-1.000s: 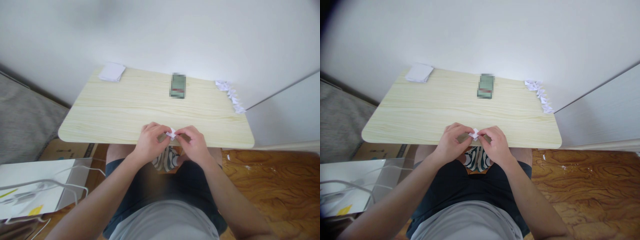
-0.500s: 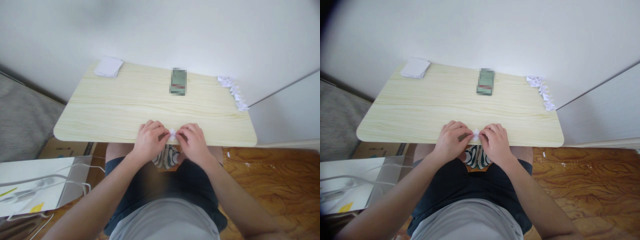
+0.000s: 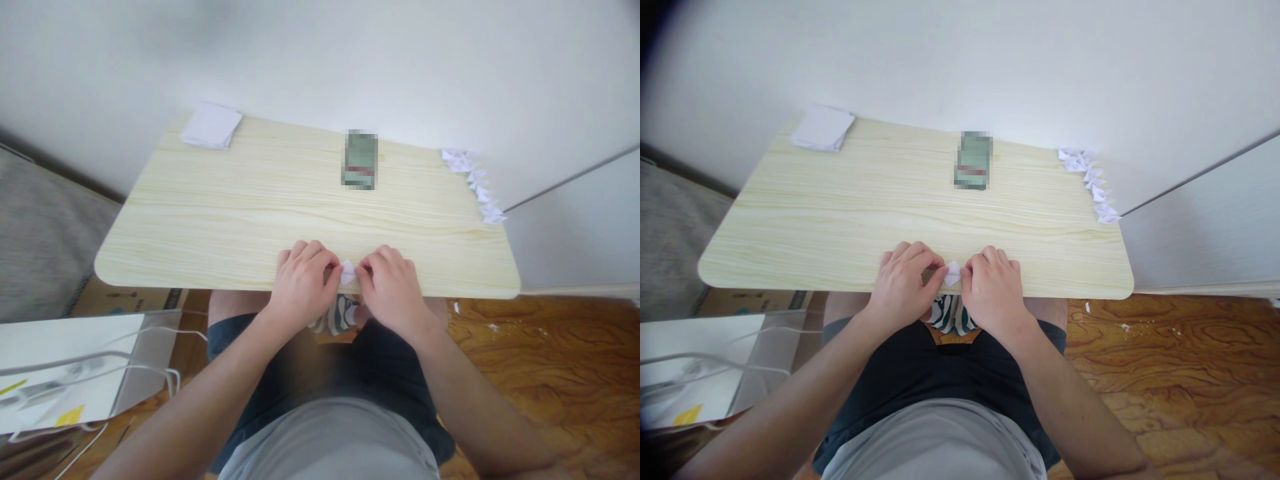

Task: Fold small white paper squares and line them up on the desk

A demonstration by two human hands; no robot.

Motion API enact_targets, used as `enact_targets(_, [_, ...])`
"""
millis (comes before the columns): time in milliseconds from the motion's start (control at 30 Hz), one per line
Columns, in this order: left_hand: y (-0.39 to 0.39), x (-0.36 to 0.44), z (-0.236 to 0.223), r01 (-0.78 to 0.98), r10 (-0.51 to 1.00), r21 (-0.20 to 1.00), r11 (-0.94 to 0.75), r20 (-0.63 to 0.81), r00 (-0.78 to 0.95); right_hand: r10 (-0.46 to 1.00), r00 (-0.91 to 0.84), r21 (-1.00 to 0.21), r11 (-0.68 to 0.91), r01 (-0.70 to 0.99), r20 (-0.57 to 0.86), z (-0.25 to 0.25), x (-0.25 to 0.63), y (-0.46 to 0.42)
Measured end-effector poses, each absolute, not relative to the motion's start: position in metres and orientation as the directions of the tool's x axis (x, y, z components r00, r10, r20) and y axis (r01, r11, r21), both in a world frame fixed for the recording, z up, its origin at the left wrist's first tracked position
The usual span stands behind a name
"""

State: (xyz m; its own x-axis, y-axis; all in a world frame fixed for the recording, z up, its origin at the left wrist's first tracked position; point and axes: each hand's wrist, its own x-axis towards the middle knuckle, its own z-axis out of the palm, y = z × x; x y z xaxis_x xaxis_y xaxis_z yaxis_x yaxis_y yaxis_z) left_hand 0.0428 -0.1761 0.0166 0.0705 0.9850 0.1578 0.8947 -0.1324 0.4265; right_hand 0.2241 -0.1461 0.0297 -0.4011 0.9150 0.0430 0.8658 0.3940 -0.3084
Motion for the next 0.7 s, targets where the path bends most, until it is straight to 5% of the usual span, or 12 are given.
enact_targets(433, [-0.174, 0.045, 0.012, 0.890, 0.984, 0.439, -0.125, 0.172, 0.053, 0.914, -0.310, -0.416, 0.397, 0.819, 0.261, 0.005, 0.217, -0.152])
enact_targets(700, [-0.174, 0.048, 0.012, 0.905, 0.987, 0.413, -0.105, 0.158, 0.043, 0.921, -0.281, -0.379, 0.370, 0.848, 0.270, -0.001, 0.214, -0.154])
